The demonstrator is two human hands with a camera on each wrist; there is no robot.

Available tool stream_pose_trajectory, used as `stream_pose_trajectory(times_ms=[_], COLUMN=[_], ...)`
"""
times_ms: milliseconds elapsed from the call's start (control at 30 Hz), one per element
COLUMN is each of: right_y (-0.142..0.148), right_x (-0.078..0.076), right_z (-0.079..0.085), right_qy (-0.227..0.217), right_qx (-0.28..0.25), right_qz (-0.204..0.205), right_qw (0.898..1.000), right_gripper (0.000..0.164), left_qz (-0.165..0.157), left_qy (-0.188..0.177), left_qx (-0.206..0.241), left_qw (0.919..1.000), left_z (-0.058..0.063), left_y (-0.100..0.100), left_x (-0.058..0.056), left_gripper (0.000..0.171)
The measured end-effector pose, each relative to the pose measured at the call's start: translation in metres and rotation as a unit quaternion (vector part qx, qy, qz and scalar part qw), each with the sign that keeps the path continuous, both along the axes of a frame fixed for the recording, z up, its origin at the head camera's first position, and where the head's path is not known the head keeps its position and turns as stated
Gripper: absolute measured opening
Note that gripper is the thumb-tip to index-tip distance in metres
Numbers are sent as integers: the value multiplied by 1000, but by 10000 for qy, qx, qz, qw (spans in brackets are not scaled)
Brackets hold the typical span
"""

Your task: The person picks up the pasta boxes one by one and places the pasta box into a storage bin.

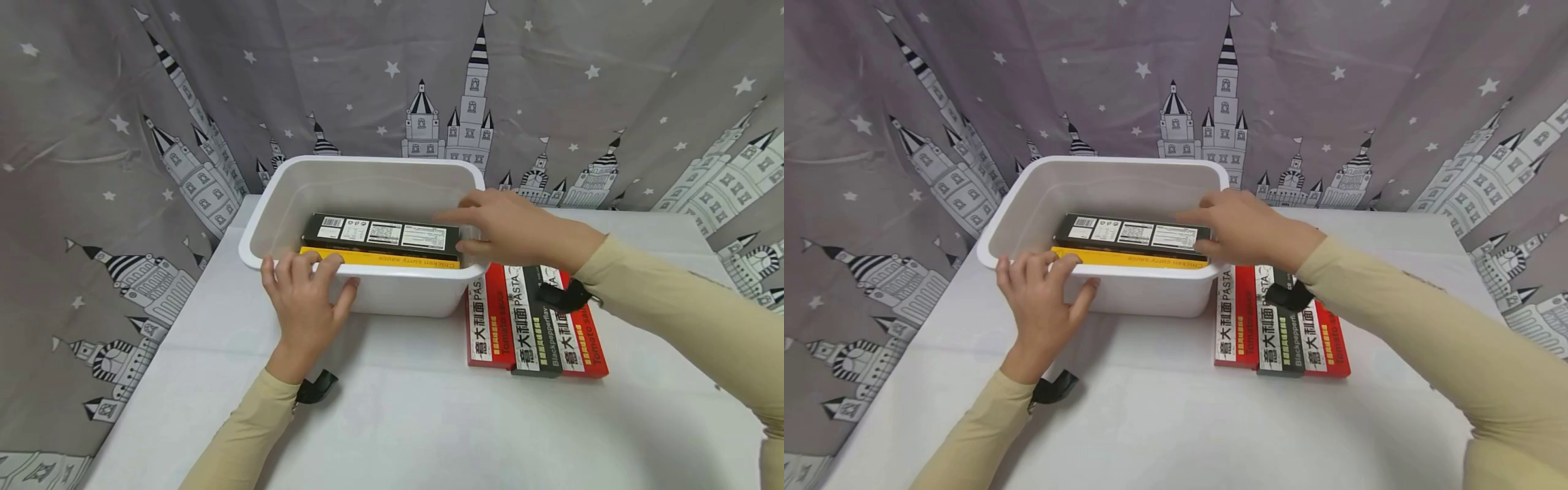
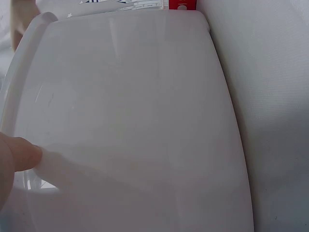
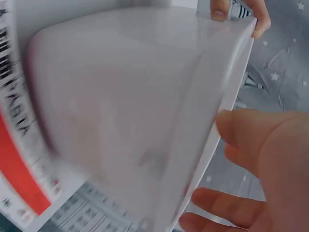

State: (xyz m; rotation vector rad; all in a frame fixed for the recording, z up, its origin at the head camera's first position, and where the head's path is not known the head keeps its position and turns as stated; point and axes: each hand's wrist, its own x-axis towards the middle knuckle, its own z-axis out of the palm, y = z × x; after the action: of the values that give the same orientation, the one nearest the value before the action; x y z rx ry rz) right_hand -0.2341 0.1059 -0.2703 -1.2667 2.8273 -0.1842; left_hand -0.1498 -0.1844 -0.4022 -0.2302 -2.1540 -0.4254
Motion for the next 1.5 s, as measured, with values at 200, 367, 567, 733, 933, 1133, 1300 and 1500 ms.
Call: stream_pose_trajectory(times_ms=[200, 367, 567, 733, 933, 1133, 1300, 1500], right_y=[52, 91, 125, 142, 153, 159, 161, 157], right_x=[9, 17, 26, 34, 46, 57, 66, 78], right_z=[-4, -12, -30, -47, -70, -96, -115, -136], right_qy=[257, 136, -85, -386, -401, -528, -646, -671], right_qx=[-145, 36, -43, 12, -14, -49, -186, -448], right_qz=[-461, -1121, -1550, -1974, -2296, -2650, -2901, -3205], right_qw=[9985, 9936, 9879, 9796, 9724, 9628, 9546, 9438], right_gripper=[50, 52, 54, 59, 64, 70, 74, 77], left_qz=[13, 5, -1, -26, -52, -38, -26, -28], left_qy=[9, 65, 173, 229, 128, 58, 89, 86], left_qx=[-33, -39, -43, -34, 11, 28, 17, 18], left_qw=[10000, 10000, 9998, 9997, 9999, 10000, 10000, 10000], left_z=[-1, -2, -2, -2, -2, -2, -2, -2], left_y=[1, 1, 0, -1, -1, 0, 0, 0], left_x=[0, -1, -2, -2, -2, -2, -1, -1], left_gripper=[28, 29, 28, 28, 27, 28, 28, 28])
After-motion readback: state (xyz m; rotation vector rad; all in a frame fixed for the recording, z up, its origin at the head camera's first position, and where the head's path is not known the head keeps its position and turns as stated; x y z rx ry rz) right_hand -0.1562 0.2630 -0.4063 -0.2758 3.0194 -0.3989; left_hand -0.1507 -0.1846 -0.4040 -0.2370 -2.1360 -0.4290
